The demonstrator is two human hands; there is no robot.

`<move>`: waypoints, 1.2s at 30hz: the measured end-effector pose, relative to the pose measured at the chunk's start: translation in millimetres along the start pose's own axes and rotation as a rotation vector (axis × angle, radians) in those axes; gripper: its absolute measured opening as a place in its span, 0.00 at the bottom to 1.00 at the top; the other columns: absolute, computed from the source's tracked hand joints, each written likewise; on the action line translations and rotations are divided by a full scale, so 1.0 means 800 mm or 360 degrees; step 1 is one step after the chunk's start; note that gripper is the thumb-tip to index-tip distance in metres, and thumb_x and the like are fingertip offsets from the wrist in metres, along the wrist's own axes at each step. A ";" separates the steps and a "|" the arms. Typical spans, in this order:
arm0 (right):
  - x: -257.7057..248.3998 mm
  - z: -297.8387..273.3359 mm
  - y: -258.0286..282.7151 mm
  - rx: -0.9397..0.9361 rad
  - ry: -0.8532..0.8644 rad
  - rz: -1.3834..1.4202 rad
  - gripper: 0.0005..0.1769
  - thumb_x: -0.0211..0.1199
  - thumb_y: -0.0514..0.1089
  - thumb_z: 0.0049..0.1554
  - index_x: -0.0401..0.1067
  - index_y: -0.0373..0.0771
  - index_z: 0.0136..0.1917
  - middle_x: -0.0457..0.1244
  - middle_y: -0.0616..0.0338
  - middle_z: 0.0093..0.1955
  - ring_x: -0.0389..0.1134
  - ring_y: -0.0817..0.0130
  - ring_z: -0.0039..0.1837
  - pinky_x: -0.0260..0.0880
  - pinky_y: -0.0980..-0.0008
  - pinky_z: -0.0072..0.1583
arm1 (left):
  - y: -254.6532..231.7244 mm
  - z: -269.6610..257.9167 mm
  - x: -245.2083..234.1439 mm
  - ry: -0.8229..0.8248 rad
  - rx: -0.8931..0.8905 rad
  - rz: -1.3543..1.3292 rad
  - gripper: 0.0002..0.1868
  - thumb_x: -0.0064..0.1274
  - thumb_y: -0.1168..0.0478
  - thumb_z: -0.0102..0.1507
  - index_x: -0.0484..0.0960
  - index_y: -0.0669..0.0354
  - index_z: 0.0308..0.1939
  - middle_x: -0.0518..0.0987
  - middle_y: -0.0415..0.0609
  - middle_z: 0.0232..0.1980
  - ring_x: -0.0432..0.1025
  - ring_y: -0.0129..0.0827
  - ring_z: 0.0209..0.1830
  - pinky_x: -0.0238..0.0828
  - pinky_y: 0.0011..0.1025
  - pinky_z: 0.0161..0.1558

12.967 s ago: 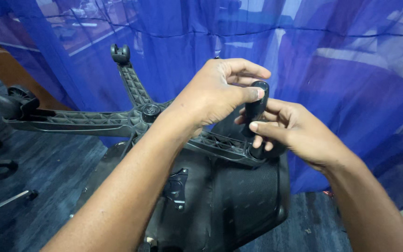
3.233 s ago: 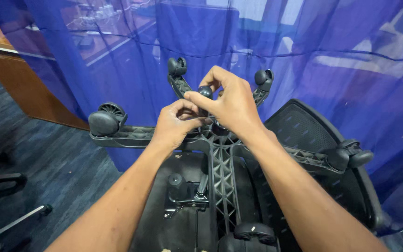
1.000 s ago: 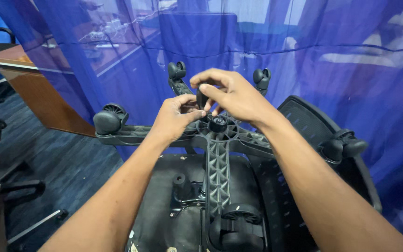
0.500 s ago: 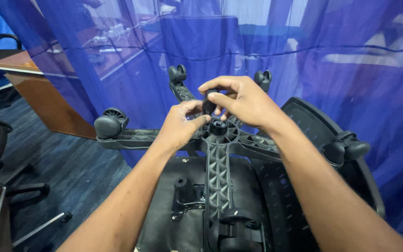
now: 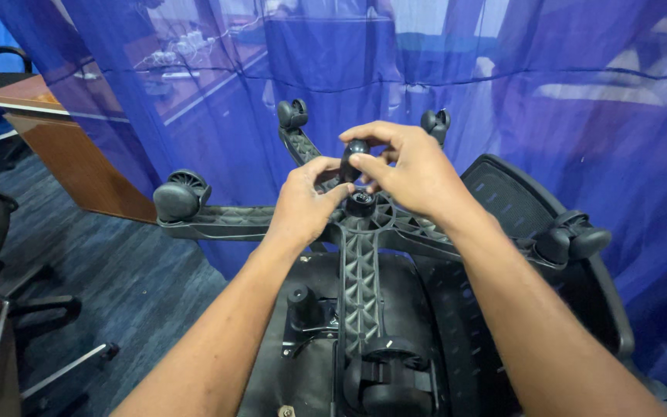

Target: The person attaches caster wheels to the base of an office chair. They insert each wheel into its socket and press it into place, working on multiple wheels in sequence.

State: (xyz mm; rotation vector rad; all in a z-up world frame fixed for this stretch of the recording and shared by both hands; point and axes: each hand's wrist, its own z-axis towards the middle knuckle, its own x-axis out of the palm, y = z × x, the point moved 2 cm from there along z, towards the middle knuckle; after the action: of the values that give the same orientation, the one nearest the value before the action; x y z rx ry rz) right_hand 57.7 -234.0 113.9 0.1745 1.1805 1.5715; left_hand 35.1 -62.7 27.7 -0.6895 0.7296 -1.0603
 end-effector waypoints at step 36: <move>0.004 -0.004 0.004 -0.0198 -0.0442 -0.0654 0.18 0.79 0.47 0.53 0.76 0.34 0.48 0.71 0.55 0.41 0.72 0.73 0.41 0.72 0.70 0.44 | -0.032 -0.005 0.021 -0.0430 0.0209 0.0888 0.26 0.75 0.55 0.50 0.80 0.65 0.45 0.80 0.58 0.43 0.76 0.46 0.45 0.73 0.39 0.47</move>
State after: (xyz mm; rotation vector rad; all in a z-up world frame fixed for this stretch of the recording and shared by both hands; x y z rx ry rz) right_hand 52.6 -233.0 113.7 0.0599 0.8356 1.2083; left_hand 24.0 -87.7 42.5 -0.4630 0.5635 -0.4860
